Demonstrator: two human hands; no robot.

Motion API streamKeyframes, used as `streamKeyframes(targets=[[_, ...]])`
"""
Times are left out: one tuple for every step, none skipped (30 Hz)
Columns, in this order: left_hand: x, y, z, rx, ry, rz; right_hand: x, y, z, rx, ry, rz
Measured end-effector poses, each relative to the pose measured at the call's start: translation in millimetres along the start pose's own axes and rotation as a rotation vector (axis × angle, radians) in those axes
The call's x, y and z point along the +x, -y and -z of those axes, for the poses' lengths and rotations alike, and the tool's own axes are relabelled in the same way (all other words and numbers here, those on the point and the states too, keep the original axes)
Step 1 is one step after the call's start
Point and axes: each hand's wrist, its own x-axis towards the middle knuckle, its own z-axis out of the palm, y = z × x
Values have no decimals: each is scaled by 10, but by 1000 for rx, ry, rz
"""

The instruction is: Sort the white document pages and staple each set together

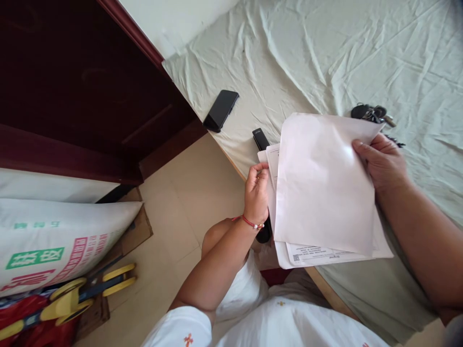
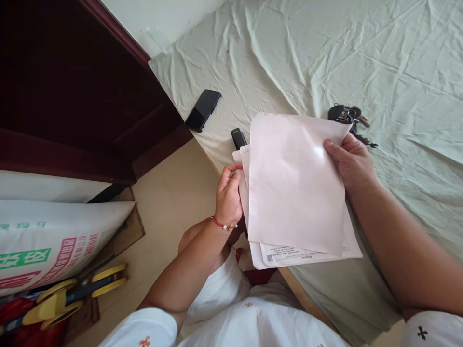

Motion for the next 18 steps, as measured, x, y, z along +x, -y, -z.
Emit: streamKeyframes(targets=[[-6, -14, -10, -20, 17, 4, -2, 0, 0, -2, 1, 3], [-9, -23, -17, -33, 28, 3, -5, -1, -1, -4, 0, 5], [-9, -26, -22, -38, 33, 0, -10, -1, -5, -7, -3, 5], [-7, -23, -23, -38, 32, -4, -16, -2, -12, -11, -6, 6], [-1, -15, -22, -33, 28, -7, -24, -3, -20, -15, -9, 6], [7, -4, -17, -23, 20, -8, -34, -3, -31, -23, -11, 6], [16, 8, -9, -9, 8, -6, -44, -2, -43, -32, -11, 8], [27, 18, 0, 8, -6, -1, -54, 0, -56, -41, -8, 11], [37, 24, 10, 26, -22, 5, -63, 6, -67, -46, -3, 16], [47, 24, 21, 40, -41, 7, -71, 15, -76, -44, 2, 22], [56, 19, 31, 48, -59, 5, -77, 27, -81, -36, 8, 23], [65, 10, 39, 47, -74, 0, -82, 42, -82, -27, 16, 19], [72, -3, 47, 40, -84, -4, -86, 59, -77, -22, 27, 7], [78, -16, 53, 29, -91, -5, -90, 78, -67, -25, 40, -13], [83, -28, 59, 18, -95, -4, -96, 95, -54, -41, 58, -39], [88, -37, 63, 9, -97, 0, -103, 110, -40, -68, 83, -73], [93, -42, 68, 0, -97, 8, -112, 120, -27, -103, 107, -106], [96, -42, 72, -9, -93, 15, -123, 125, -16, -141, 129, -132]])
